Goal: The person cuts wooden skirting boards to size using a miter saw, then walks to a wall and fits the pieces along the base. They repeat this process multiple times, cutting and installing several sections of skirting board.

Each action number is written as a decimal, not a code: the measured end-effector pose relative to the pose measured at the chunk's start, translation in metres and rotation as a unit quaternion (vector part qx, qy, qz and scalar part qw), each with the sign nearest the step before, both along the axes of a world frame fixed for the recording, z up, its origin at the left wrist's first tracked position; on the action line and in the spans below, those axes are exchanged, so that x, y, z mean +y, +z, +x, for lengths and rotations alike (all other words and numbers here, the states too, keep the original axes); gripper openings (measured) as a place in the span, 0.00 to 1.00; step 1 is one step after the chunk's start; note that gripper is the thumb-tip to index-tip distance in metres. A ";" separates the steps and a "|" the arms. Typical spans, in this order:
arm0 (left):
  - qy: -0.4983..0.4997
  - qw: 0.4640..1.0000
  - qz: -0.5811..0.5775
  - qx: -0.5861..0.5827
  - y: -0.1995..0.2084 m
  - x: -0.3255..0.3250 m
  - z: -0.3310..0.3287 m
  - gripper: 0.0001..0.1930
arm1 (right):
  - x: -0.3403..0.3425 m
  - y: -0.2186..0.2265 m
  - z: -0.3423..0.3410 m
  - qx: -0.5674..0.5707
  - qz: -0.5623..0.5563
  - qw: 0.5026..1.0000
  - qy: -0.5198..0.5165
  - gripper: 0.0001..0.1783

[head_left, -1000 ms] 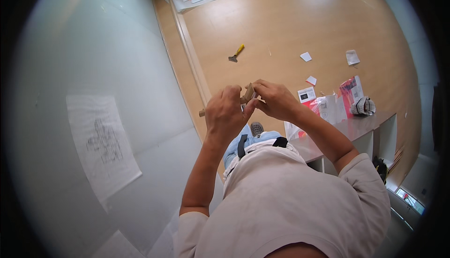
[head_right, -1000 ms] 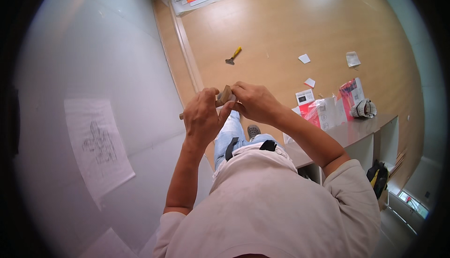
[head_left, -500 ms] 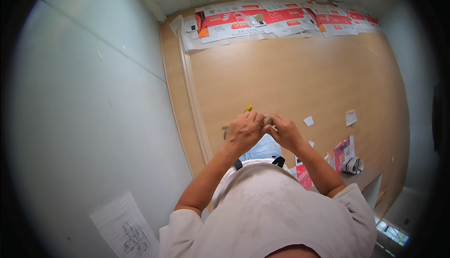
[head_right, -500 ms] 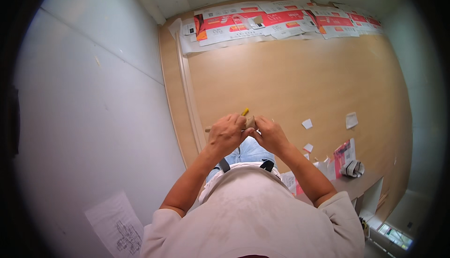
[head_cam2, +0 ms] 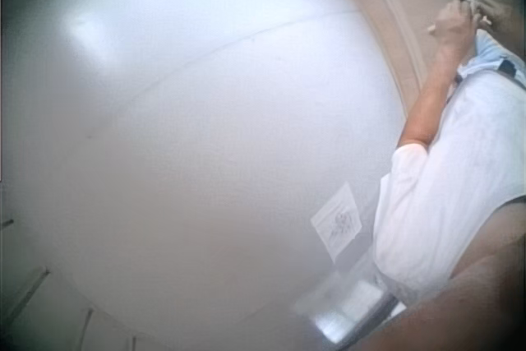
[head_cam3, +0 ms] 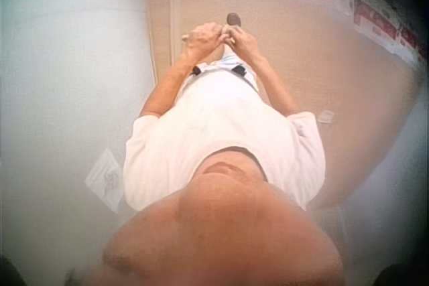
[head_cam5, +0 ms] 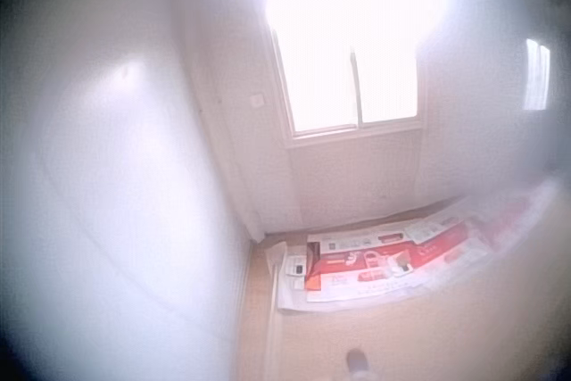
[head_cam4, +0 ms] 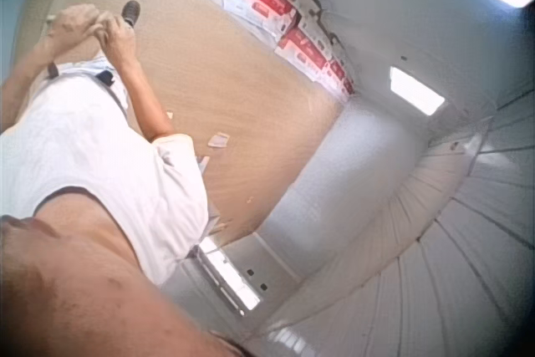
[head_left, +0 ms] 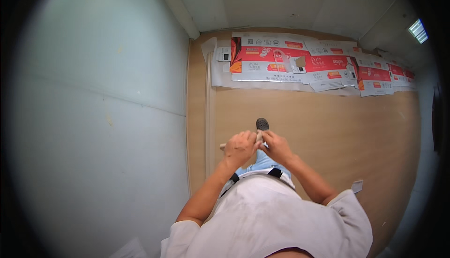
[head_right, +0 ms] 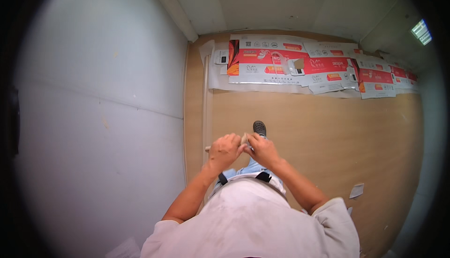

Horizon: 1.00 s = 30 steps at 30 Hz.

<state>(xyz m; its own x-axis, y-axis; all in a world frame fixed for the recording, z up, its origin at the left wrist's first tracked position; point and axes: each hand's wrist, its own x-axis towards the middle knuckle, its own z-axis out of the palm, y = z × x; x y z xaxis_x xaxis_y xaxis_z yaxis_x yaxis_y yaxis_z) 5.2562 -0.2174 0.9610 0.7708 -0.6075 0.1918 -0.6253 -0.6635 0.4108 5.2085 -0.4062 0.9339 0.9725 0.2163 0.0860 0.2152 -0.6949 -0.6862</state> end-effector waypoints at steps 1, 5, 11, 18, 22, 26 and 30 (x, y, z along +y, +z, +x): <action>0.013 1.000 0.010 0.006 0.003 -0.005 0.022 0.12 | -0.009 0.005 0.035 -0.004 -0.006 1.000 0.016 0.25; 0.065 0.997 0.045 0.010 0.027 -0.024 0.130 0.13 | -0.023 0.032 0.159 -0.030 -0.039 0.998 0.036 0.29; 0.121 0.993 -0.004 0.014 0.016 -0.037 0.265 0.13 | -0.023 0.032 0.302 -0.008 0.012 1.000 0.018 0.37; 0.115 0.992 -0.048 0.036 -0.043 -0.019 0.451 0.13 | -0.009 -0.009 0.496 0.005 0.003 0.999 0.050 0.33; 0.122 0.989 -0.083 0.033 -0.070 -0.012 0.565 0.14 | 0.001 -0.027 0.609 0.007 -0.049 0.998 0.047 0.32; 0.140 0.984 -0.095 0.047 -0.069 0.006 0.678 0.18 | 0.018 -0.031 0.728 -0.008 -0.057 0.997 0.060 0.34; 0.157 0.974 -0.128 0.106 -0.081 0.026 0.777 0.17 | 0.035 -0.050 0.838 -0.003 -0.060 0.994 0.089 0.33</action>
